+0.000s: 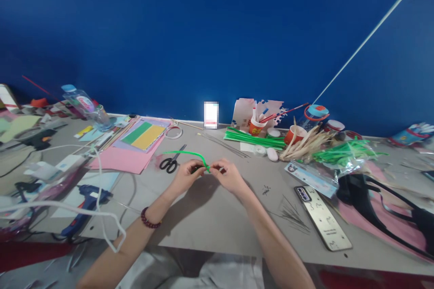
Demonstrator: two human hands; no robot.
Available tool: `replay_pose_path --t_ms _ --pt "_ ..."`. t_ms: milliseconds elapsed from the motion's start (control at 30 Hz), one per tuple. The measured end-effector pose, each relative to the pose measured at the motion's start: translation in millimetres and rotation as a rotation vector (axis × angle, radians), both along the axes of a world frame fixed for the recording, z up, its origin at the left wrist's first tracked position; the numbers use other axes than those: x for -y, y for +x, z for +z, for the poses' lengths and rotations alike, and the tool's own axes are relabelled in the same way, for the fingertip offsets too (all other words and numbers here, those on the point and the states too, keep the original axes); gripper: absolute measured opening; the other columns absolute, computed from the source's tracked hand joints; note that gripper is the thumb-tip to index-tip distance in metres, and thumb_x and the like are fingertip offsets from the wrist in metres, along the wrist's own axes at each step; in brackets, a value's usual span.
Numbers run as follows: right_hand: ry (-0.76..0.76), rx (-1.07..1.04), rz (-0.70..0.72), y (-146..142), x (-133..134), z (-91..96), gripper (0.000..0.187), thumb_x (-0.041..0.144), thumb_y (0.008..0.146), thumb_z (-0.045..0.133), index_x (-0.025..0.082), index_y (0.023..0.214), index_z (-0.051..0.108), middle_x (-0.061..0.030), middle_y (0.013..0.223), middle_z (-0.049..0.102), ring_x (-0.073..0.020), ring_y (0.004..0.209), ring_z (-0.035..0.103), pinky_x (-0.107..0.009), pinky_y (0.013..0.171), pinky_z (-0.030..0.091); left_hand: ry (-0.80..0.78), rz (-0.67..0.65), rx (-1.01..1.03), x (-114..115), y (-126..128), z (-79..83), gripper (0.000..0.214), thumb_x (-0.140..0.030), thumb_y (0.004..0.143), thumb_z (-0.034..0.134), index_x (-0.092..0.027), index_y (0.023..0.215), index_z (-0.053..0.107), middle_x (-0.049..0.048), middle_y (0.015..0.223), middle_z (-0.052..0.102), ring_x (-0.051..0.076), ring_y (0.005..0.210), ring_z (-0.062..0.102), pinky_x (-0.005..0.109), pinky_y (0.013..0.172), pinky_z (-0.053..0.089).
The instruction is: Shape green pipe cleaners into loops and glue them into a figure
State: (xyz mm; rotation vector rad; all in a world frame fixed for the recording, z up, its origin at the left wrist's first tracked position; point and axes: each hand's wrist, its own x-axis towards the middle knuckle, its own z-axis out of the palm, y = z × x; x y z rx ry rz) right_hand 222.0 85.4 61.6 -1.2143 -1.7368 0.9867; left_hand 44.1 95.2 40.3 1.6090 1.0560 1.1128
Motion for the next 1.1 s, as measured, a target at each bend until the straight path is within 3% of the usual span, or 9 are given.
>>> replay_pose_path --t_ms 167,300,600,700,967,1100 --pt "0.083 0.077 -0.013 0 2 1.7 0.009 0.029 0.075 0.064 0.021 0.077 0.067 -0.0027 0.078 0.059 -0.0142 0.064 0.051 -0.029 0.062 0.041 -0.003 0.025 -0.012 2 1 0.7 0.015 -0.028 0.073 0.063 -0.015 0.080 0.068 0.0069 0.082 0.066 0.014 0.064 0.059 0.025 0.063 0.047" --pt "0.138 0.072 -0.006 -1 2 0.0 0.010 0.024 0.079 0.057 0.021 0.076 0.066 -0.0027 0.075 0.057 -0.0153 0.067 0.052 -0.028 0.061 0.040 -0.057 0.028 -0.051 5 2 5.1 0.014 -0.028 0.074 0.061 -0.017 0.080 0.068 0.0041 0.073 0.066 0.015 0.065 0.059 0.025 0.064 0.047" --pt "-0.023 -0.040 0.071 0 0 -2.5 0.011 0.026 0.076 0.059 0.019 0.071 0.065 -0.0020 0.074 0.060 -0.0159 0.072 0.054 -0.028 0.066 0.040 0.058 -0.105 -0.107 3 -1 17.1 0.014 -0.028 0.078 0.057 -0.017 0.074 0.065 0.0036 0.070 0.065 0.016 0.070 0.058 0.027 0.072 0.045" --pt "-0.118 -0.098 0.082 1 -1 -2.6 0.013 0.029 0.075 0.060 0.019 0.070 0.066 -0.0017 0.074 0.061 -0.0144 0.068 0.053 -0.027 0.064 0.040 -0.027 -0.128 -0.049 1 -2 14.6 0.015 -0.029 0.076 0.059 -0.016 0.070 0.063 0.0028 0.068 0.064 0.015 0.069 0.058 0.025 0.070 0.045" --pt "-0.291 -0.288 0.111 5 -1 -1.0 0.027 0.043 0.073 0.064 0.017 0.067 0.066 -0.0006 0.068 0.057 -0.0110 0.059 0.046 -0.025 0.059 0.039 -0.438 -0.237 0.363 0 -1 9.9 0.026 -0.033 0.062 0.076 -0.012 0.070 0.062 0.0004 0.060 0.063 0.010 0.055 0.057 0.022 0.061 0.045" --pt "-0.381 -0.351 0.176 6 2 1.7 0.025 0.041 0.071 0.068 0.017 0.068 0.064 0.0000 0.064 0.058 -0.0103 0.057 0.046 -0.025 0.058 0.038 -0.498 -0.255 0.453 1 0 5.8 0.025 -0.031 0.061 0.078 -0.012 0.071 0.064 0.0011 0.058 0.064 0.009 0.055 0.058 0.020 0.060 0.044"
